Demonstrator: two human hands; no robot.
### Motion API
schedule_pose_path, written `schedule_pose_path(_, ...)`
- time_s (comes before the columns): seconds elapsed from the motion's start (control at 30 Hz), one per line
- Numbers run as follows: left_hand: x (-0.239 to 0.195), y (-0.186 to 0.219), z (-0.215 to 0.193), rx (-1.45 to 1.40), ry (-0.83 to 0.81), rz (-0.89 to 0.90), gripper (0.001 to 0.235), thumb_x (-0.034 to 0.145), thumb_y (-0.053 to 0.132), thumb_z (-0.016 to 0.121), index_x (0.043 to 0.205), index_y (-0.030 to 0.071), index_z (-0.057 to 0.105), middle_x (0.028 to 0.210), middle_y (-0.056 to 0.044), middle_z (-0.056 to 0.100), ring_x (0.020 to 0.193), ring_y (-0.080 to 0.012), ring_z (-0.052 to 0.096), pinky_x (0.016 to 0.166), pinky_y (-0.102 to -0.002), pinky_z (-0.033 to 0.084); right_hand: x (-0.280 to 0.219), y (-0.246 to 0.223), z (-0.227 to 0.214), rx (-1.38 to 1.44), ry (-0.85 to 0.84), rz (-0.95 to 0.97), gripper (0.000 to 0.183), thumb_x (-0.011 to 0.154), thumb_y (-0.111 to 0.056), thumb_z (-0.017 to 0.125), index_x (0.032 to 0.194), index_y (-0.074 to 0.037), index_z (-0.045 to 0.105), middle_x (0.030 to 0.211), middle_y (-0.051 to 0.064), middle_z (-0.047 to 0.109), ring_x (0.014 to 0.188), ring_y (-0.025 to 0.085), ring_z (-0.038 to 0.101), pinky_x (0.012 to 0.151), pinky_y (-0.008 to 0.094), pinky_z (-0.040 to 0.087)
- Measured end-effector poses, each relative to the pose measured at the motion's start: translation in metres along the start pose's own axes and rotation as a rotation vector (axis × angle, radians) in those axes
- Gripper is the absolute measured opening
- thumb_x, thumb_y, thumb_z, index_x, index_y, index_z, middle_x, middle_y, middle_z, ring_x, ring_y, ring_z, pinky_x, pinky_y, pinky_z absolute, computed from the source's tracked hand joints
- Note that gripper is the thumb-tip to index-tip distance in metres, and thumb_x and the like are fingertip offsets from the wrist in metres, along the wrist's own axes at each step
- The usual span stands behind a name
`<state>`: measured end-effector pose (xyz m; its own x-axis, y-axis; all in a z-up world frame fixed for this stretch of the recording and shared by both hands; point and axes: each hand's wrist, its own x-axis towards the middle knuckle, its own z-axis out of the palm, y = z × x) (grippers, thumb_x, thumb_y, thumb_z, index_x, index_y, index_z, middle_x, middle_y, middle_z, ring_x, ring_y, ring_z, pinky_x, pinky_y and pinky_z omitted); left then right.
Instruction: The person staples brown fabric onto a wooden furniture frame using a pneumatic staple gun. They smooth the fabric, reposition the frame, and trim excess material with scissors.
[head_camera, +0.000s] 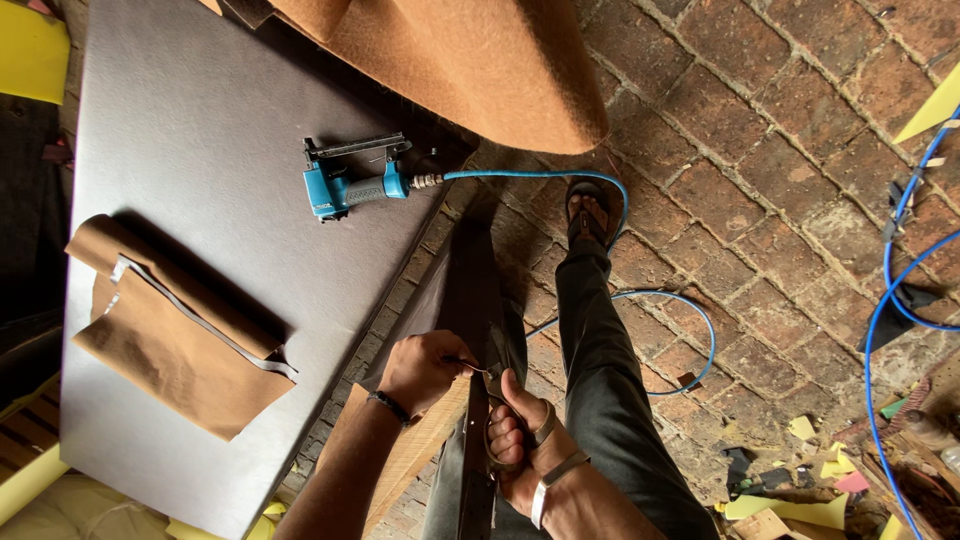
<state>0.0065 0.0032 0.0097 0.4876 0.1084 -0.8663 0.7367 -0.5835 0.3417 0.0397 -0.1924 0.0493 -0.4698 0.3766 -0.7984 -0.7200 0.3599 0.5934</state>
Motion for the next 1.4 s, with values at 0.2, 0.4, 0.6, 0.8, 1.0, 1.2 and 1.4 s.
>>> schedule_pose_path(0.2, 0.001, 0.001, 0.002, -0.004, -0.019, -0.038, 0.006, 0.086, 0.023, 0.077, 0.091, 0.02, 0.08, 0.091, 0.008, 0.079, 0.083, -0.0076, 0.076, 0.074, -0.028, 0.062, 0.005, -0.005, -0.003, 0.013, -0.013, -0.018, 0.047, 0.07, -0.048, 0.088, 0.066, -0.012, 0.057, 0.054, -0.004, 0.055, 0.042, 0.004, 0.051, 0.038, 0.015, 0.043)
schedule_pose_path(0.4, -0.001, 0.002, 0.002, -0.016, -0.039, -0.024, 0.007, 0.085, 0.022, 0.077, 0.091, 0.019, 0.08, 0.092, 0.006, 0.079, 0.084, -0.0075, 0.076, 0.075, -0.027, 0.061, 0.011, -0.007, -0.004, 0.051, -0.074, -0.032, 0.046, 0.07, -0.047, 0.088, 0.066, -0.013, 0.057, 0.054, -0.005, 0.055, 0.041, 0.002, 0.05, 0.038, 0.013, 0.044)
schedule_pose_path(0.6, 0.003, 0.001, 0.0, -0.057, -0.019, -0.047, 0.006, 0.086, 0.02, 0.077, 0.091, 0.018, 0.08, 0.092, 0.005, 0.08, 0.085, -0.0075, 0.076, 0.075, -0.028, 0.062, 0.028, -0.011, -0.007, 0.096, -0.097, -0.027, 0.046, 0.07, -0.046, 0.089, 0.065, -0.013, 0.056, 0.053, -0.005, 0.055, 0.04, 0.001, 0.05, 0.037, 0.012, 0.043)
schedule_pose_path(0.8, 0.007, -0.01, 0.011, -0.057, 0.117, -0.06, 0.009, 0.088, 0.021, 0.075, 0.095, 0.019, 0.08, 0.093, 0.004, 0.081, 0.083, -0.0107, 0.076, 0.073, -0.029, 0.061, 0.028, -0.011, -0.01, 0.089, -0.083, -0.045, 0.042, 0.073, -0.042, 0.089, 0.067, -0.012, 0.06, 0.055, -0.004, 0.058, 0.039, 0.001, 0.051, 0.036, 0.013, 0.044)
schedule_pose_path(1.0, 0.039, -0.025, 0.02, -0.396, 0.59, -0.352, 0.024, 0.096, 0.025, 0.067, 0.113, 0.008, 0.071, 0.106, -0.011, 0.077, 0.094, -0.0185, 0.072, 0.079, -0.03, 0.054, 0.009, -0.034, -0.041, -0.116, 0.087, -0.113, 0.045, 0.074, -0.045, 0.087, 0.063, -0.011, 0.06, 0.052, -0.003, 0.057, 0.037, 0.006, 0.05, 0.033, 0.018, 0.043)
schedule_pose_path(1.2, 0.04, -0.034, 0.016, -0.742, 0.501, -0.546, 0.024, 0.1, 0.021, 0.058, 0.119, 0.008, 0.066, 0.106, -0.01, 0.074, 0.088, -0.0185, 0.069, 0.072, -0.034, 0.054, -0.003, -0.05, -0.056, -0.08, -0.09, -0.024, 0.048, 0.075, -0.049, 0.084, 0.062, -0.007, 0.065, 0.051, 0.0, 0.061, 0.036, 0.007, 0.056, 0.034, 0.017, 0.047)
schedule_pose_path(1.4, 0.028, -0.014, 0.027, -0.464, 0.39, -0.314, 0.018, 0.098, 0.02, 0.061, 0.112, 0.012, 0.067, 0.099, -0.003, 0.078, 0.086, -0.0132, 0.072, 0.075, -0.03, 0.056, 0.01, -0.041, -0.041, 0.052, -0.209, 0.09, 0.048, 0.077, -0.046, 0.085, 0.064, -0.004, 0.065, 0.051, 0.001, 0.062, 0.037, 0.007, 0.06, 0.034, 0.016, 0.048)
